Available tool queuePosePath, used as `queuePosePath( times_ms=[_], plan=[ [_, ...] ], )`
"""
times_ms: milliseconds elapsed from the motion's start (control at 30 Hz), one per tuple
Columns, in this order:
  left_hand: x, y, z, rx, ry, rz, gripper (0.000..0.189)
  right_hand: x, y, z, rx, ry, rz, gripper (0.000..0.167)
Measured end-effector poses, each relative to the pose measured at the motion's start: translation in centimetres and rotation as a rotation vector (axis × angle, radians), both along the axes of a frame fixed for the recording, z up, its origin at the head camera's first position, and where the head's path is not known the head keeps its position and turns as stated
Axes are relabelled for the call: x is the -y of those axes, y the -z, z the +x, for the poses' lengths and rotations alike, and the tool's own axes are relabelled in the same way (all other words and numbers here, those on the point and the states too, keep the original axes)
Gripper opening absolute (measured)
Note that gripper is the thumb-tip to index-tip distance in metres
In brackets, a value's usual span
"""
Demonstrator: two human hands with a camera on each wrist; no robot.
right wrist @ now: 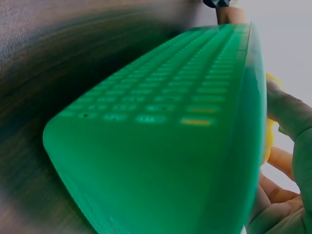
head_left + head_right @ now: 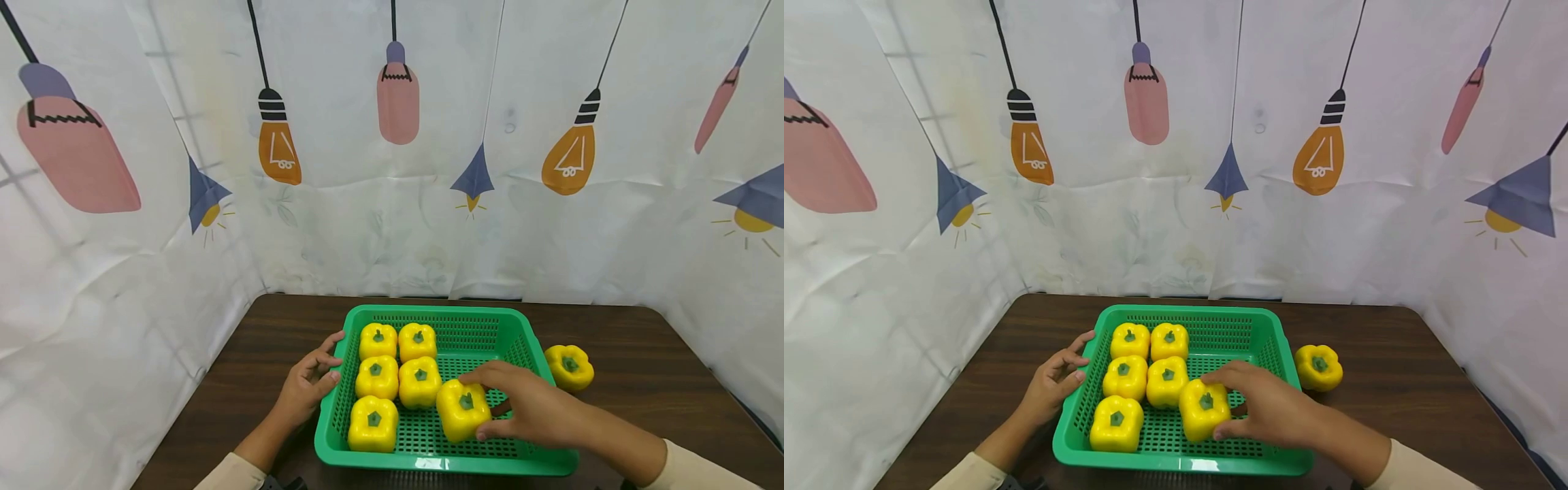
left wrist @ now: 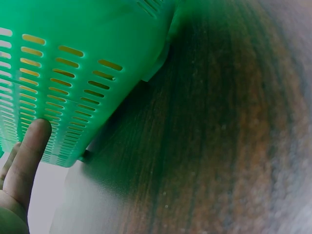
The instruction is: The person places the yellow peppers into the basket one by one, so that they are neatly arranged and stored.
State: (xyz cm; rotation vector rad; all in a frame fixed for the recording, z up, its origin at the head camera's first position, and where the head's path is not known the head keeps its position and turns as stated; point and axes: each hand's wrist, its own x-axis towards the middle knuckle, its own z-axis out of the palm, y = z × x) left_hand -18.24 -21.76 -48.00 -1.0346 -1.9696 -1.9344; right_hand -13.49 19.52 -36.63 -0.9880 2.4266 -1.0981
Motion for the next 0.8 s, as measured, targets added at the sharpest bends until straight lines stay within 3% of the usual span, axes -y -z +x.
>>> queuePosePath(
  times_ms=[267,600,800],
  plan=[
    [-0.1,-0.4,0.2,-0.007,0.014,0.013,0.021,1.0,0.5,0.3,0.010,0.021,0.000,0.070],
    [-0.1,-0.1,0.2,0.013,-0.004,0.014,0.021,2.0,0.8,0.5,0.005,0.025,-0.002,0.069],
    [-0.1,-0.2,0.1,-0.019,0.013,0.011,0.021,2.6,1.1,0.5,0.009,0.024,0.005,0.068]
  ],
)
